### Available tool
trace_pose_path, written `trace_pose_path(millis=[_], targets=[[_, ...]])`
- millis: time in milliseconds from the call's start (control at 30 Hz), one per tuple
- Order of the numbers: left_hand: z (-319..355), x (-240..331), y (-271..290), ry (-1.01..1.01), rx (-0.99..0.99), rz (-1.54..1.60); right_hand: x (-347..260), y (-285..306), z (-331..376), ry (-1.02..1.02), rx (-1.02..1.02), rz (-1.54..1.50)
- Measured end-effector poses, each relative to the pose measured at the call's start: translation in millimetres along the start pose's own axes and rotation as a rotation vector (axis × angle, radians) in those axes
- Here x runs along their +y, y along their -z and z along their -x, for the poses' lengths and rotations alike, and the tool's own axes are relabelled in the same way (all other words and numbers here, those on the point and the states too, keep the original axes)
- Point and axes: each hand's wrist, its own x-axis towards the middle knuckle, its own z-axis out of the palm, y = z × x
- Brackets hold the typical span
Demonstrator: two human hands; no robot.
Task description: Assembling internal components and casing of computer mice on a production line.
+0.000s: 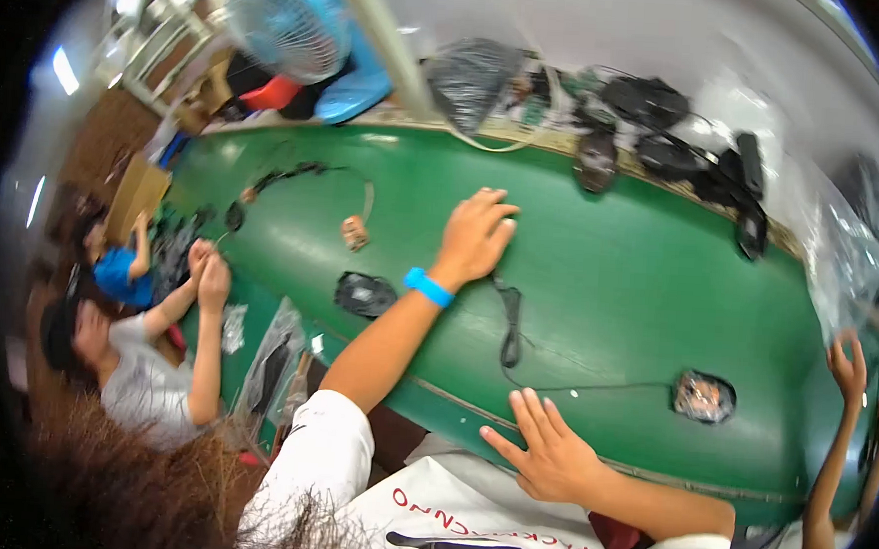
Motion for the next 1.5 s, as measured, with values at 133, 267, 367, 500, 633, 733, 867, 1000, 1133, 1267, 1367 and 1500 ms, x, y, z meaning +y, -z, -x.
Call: trace_pose_path(millis=[133, 267, 367, 500, 633, 733, 867, 1000, 1133, 1267, 1367, 1500], targets=[[1, -13, 8, -0.076, 0.004, -0.036, 3, -18, -8, 0.031, 0.044, -0.090], [8, -25, 17, 0.006, -0.097, -0.080, 10, -32, -14, 0.123, 0.230, -0.163], [4, -14, 9, 0.021, -0.141, -0.045, 8, -41, -8, 0.083, 0.276, -0.100], [6, -13, 9, 0.047, -0.175, -0.054, 8, -53, -9, 0.100, 0.343, -0.064], [5, -14, 10, 0.062, -0.187, -0.064, 7, -59, -11, 0.113, 0.388, -0.058], [4, -13, 8, 0.061, -0.190, -0.062, 8, -61, -11, 0.117, 0.389, -0.060], [5, -11, 4, 0.061, -0.172, -0.065, 11, -54, -12, 0.133, 0.357, -0.068], [5, -12, 5, 0.061, -0.177, -0.062, 11, -49, -12, 0.129, 0.314, -0.111], [4, -12, 6, 0.058, -0.175, -0.088, 11, -51, -12, 0.119, 0.287, -0.147], [8, -9, 3, 0.045, -0.176, -0.065, 9, -54, -12, 0.115, 0.301, -0.120], [10, -7, 4, 0.022, -0.193, -0.071, 8, -53, -11, 0.101, 0.285, -0.123], [10, -5, 10, -0.012, -0.204, -0.031, 12, -50, -11, 0.109, 0.264, -0.108]])
